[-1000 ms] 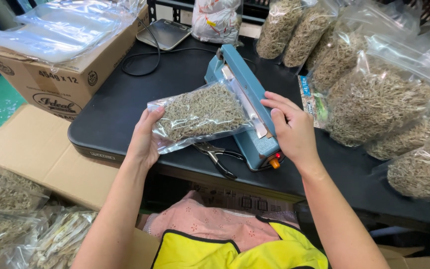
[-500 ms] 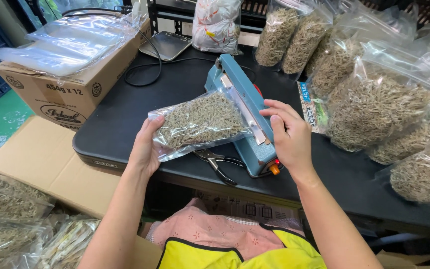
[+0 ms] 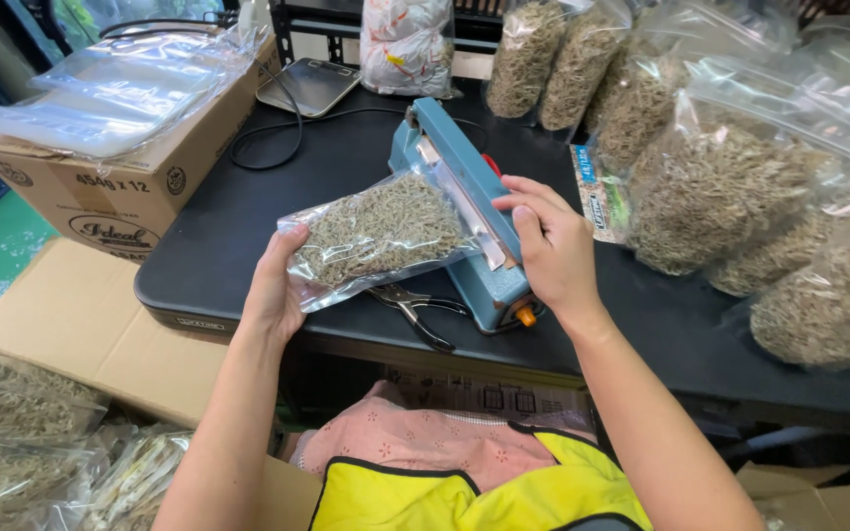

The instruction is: Packing small bags of dried food into a larger pouch and sealing plastic bags with a heat sealer.

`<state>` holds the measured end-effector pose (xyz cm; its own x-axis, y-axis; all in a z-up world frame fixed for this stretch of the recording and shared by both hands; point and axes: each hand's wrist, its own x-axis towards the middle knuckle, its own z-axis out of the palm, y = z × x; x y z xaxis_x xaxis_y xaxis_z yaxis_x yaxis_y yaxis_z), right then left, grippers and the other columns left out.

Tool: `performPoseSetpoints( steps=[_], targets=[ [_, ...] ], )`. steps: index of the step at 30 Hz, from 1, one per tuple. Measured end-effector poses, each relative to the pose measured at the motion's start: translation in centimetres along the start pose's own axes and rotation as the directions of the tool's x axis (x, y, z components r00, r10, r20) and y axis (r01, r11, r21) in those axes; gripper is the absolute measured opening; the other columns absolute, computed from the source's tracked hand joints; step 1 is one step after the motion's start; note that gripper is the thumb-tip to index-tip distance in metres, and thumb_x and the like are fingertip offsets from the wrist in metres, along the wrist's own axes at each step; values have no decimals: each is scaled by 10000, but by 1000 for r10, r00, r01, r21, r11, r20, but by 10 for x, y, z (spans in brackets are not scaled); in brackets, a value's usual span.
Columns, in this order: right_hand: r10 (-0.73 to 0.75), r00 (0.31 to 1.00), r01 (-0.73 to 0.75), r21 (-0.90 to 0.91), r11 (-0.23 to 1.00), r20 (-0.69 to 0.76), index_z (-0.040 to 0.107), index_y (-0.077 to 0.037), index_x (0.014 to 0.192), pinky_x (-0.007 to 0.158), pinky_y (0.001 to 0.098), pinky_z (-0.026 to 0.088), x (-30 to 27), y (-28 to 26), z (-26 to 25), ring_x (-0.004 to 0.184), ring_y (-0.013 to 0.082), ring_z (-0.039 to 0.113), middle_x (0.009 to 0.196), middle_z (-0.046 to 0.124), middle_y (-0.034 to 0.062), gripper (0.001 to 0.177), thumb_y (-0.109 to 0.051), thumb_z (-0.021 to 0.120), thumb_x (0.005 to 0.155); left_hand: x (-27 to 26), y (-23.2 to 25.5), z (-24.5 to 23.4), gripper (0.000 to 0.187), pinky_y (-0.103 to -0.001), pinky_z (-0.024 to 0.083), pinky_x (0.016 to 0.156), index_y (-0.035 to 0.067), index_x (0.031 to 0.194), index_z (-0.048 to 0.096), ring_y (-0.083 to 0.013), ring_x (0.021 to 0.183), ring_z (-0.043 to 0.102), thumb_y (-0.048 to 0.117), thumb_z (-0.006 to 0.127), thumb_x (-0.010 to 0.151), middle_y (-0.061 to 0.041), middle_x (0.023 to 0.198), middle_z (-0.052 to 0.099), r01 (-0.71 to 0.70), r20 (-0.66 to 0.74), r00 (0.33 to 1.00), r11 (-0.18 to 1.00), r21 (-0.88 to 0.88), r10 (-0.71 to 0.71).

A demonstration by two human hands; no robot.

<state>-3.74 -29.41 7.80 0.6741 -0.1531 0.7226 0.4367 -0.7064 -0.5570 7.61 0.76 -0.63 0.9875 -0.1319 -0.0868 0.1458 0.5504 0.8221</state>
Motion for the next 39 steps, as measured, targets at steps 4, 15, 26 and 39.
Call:
performPoseSetpoints(
  steps=[4,15,26,39],
  targets=[
    [30,999,-29,-15,999,30,809,-232,998,963,392,544,9,9,-1,1084,254,712,1150,758,-28,253,-205,558,976,1,-1,-2,427,-579,595,841,199,1276,585,-348,1055,695,329,740,900,-162,1195,639,4,12,1000,1000,4,-4],
    [196,980,-198,213,957,28,365,-115,1521,918,339,530,-13,-51,-43,1216,265,697,1502,500,119,624,-363,605,1002,-111,16,10,650,-534,542,944,200,1355,519,-320,1175,629,327,657,733,-113,1266,649,-77,36,996,992,-98,81],
    [641,767,-399,754,522,-38,616,-91,1340,742,430,665,-159,-9,-76,961,247,735,1175,722,126,627,-162,875,773,-188,-143,142,915,-487,448,1125,350,1480,319,-263,1356,480,88,831,768,-75,1514,462,-156,348,899,937,-314,266],
    [468,806,-432,180,884,-363,630,-129,1284,837,296,623,-139,100,-241,1000,139,715,1124,751,78,625,-179,948,748,-198,-200,311,869,-526,316,1201,141,1630,253,-481,1495,247,38,700,892,-302,1658,126,-136,648,749,924,358,-141]
  ],
)
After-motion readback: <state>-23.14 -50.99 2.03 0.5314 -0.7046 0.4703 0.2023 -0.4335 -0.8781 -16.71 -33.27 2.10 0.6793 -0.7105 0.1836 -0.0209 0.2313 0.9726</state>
